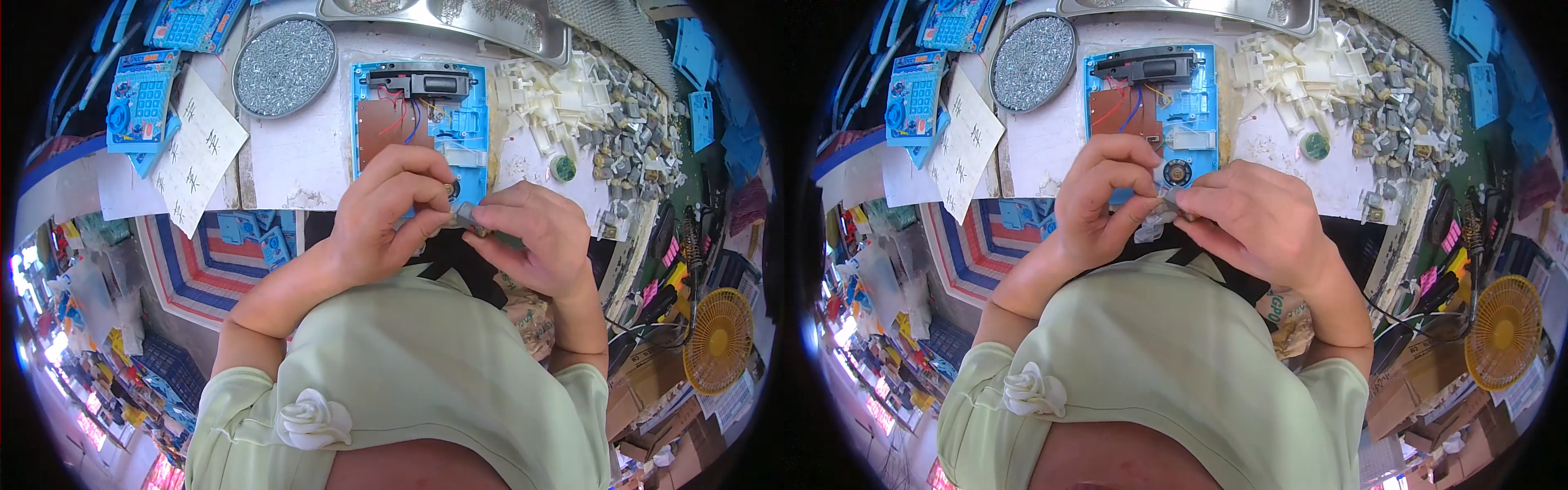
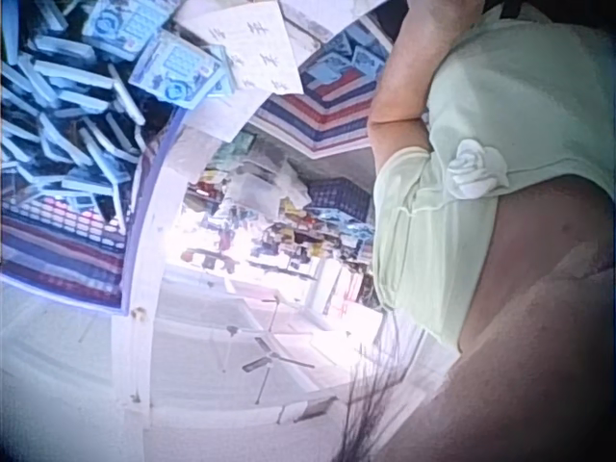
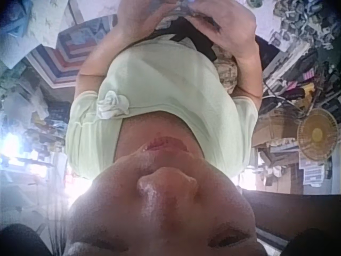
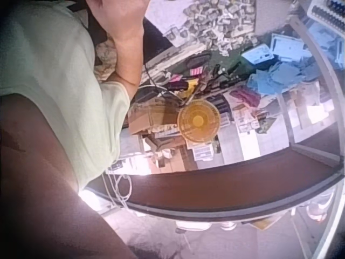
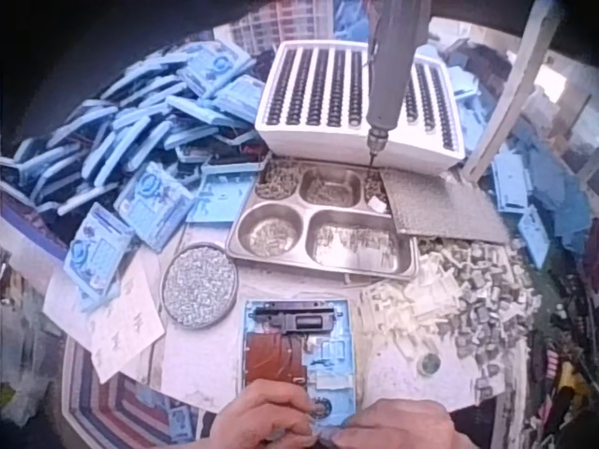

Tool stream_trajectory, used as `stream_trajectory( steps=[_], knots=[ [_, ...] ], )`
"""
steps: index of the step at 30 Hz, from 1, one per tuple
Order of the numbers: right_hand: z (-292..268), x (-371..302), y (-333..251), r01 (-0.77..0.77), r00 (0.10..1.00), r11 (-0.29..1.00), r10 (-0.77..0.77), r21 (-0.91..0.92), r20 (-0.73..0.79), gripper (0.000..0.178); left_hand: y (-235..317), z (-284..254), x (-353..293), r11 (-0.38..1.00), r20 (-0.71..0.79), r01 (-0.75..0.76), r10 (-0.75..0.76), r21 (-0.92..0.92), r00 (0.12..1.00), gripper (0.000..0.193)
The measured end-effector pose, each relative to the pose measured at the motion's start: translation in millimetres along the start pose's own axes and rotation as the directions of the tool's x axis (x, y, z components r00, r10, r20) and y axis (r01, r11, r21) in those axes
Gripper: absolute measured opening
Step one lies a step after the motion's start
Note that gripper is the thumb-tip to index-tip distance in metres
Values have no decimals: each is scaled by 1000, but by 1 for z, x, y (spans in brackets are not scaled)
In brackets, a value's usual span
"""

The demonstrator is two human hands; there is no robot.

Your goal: Assembling and soldering internal components of a blue electronic toy or device housing.

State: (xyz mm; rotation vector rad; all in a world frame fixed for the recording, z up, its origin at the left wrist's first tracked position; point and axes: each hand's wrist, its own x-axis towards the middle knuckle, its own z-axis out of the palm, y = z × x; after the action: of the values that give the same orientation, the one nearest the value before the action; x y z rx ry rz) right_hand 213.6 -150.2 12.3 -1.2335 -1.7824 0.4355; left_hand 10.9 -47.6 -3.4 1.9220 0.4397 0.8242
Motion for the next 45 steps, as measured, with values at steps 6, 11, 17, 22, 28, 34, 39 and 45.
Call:
stream_trajectory(
  steps=[6, 11, 17, 22, 28, 34, 39, 45],
  knots=[
    [5, -5, 9, -8, 999, 1000, 7, -25, -38, 36, -2, -1, -5, 998, -80, 1, 4, 57, 997, 22],
    [-17, -9, 16, -36, 998, 989, 29, -144, -49, 44, -26, -40, 3, 978, -193, 17, 24, 208, 981, 40],
    [-17, -2, 45, -391, 887, 918, 358, -63, -293, 31, -42, -39, 47, 860, 192, -120, 26, 496, 981, 32],
    [-10, 28, 57, -258, 966, 945, 254, -200, -47, 27, -47, -31, 52, 793, 297, -227, 61, 566, 953, 28],
    [-2, 41, 59, -222, 965, 936, 251, -273, 80, 25, -50, -45, 17, 879, 146, -260, 219, 400, 965, 29],
    [-3, 48, 50, -201, 955, 897, 270, -394, 127, 23, -46, -41, 5, 885, 112, -225, 197, 408, 974, 31],
    [1, 53, 45, -225, 937, 854, 321, -470, 135, 23, -45, -37, 2, 901, 79, -218, 204, 375, 976, 30],
    [12, 67, 32, -42, 998, 906, 58, -422, 25, 24, -44, -34, 1, 925, 10, -201, 209, 322, 978, 30]
  ],
)
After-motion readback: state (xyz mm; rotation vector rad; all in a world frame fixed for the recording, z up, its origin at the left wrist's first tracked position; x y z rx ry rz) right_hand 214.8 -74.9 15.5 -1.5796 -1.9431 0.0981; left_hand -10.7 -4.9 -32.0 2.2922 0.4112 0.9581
